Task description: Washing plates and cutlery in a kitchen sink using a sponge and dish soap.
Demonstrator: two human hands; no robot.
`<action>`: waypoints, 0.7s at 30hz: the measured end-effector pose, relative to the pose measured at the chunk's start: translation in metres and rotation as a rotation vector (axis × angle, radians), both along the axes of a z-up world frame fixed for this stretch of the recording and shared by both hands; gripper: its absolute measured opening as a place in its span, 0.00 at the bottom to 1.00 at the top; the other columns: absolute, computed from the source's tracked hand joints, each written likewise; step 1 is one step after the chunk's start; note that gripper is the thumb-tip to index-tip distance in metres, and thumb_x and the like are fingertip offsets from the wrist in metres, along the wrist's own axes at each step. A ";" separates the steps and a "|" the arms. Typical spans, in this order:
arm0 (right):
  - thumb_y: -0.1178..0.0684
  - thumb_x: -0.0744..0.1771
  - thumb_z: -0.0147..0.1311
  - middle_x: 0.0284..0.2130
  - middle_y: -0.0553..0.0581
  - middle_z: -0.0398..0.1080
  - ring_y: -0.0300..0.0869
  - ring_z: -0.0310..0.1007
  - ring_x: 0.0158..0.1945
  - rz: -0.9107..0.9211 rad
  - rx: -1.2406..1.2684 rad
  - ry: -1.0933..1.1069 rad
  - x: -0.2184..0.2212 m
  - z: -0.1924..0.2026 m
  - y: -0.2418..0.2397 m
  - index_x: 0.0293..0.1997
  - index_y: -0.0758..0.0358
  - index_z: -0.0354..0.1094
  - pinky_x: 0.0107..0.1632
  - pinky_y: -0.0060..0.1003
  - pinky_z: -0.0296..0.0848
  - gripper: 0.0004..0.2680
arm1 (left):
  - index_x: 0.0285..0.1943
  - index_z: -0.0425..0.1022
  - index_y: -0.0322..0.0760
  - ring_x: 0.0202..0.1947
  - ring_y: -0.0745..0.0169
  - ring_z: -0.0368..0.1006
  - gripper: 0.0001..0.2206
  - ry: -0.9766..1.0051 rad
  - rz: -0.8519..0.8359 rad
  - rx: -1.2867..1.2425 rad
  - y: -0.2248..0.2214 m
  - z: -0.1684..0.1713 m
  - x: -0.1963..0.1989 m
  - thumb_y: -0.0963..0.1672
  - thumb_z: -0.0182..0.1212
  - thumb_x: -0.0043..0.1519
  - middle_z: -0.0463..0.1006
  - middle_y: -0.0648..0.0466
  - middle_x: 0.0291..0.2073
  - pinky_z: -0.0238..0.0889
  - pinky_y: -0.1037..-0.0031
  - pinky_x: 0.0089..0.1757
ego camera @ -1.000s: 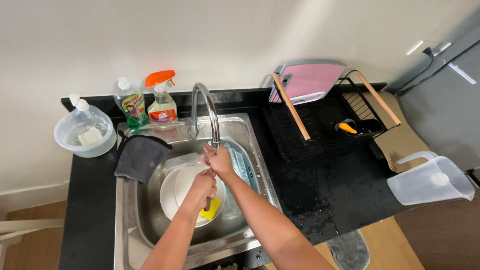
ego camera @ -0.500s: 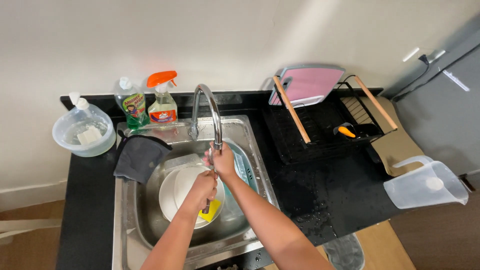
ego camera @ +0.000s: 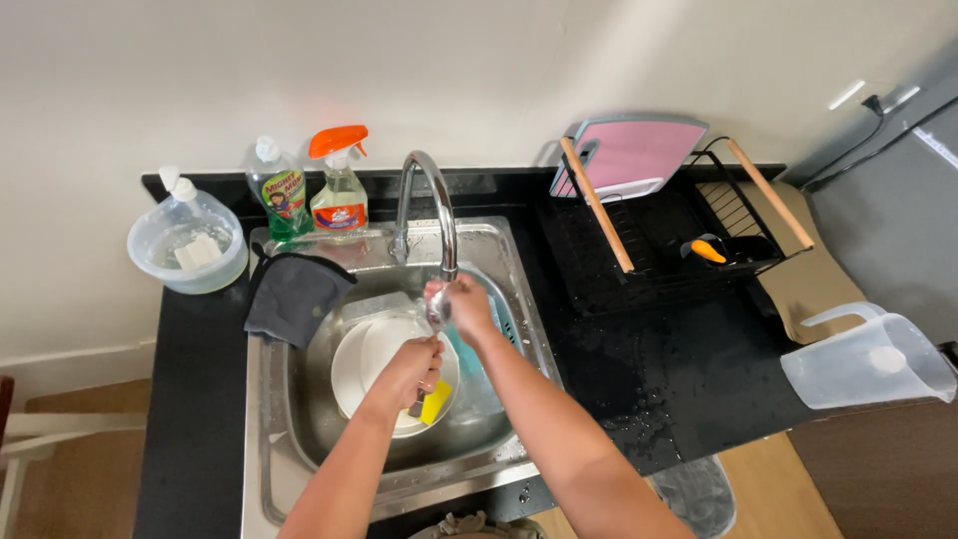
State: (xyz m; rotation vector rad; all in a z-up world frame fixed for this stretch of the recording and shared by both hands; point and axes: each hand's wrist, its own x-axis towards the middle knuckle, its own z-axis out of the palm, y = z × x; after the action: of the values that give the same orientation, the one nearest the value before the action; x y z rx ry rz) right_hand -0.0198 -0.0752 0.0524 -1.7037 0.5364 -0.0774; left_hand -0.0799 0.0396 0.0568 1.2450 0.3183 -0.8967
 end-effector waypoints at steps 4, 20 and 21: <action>0.53 0.69 0.50 0.32 0.57 0.77 0.38 0.72 0.27 0.040 0.128 -0.107 -0.008 0.000 0.006 0.49 0.58 0.73 0.29 0.29 0.70 0.07 | 0.42 0.65 0.42 0.12 0.77 0.44 0.11 -0.062 -0.017 0.058 -0.003 -0.012 0.004 0.47 0.37 0.72 0.49 0.66 0.20 0.39 0.86 0.16; 0.55 0.66 0.61 0.40 0.57 0.78 0.40 0.80 0.41 0.198 0.498 -0.186 0.015 0.055 -0.025 0.46 0.65 0.72 0.30 0.29 0.81 0.08 | 0.38 0.76 0.32 0.27 0.64 0.67 0.14 -0.469 0.252 0.007 -0.035 -0.024 0.062 0.45 0.49 0.72 0.73 0.49 0.28 0.63 0.76 0.30; 0.55 0.66 0.61 0.40 0.57 0.78 0.40 0.80 0.41 0.194 0.496 -0.188 0.017 0.060 -0.030 0.46 0.65 0.72 0.30 0.29 0.81 0.08 | 0.38 0.76 0.32 0.27 0.64 0.67 0.14 -0.470 0.248 0.005 -0.035 0.002 0.055 0.45 0.49 0.72 0.73 0.49 0.28 0.63 0.76 0.30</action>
State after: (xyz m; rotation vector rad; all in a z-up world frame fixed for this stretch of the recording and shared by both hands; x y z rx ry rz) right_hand -0.0025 -0.1047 0.1121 -1.2385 0.2218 0.0335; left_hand -0.0250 0.0050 0.0588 1.3451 0.0942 -0.3745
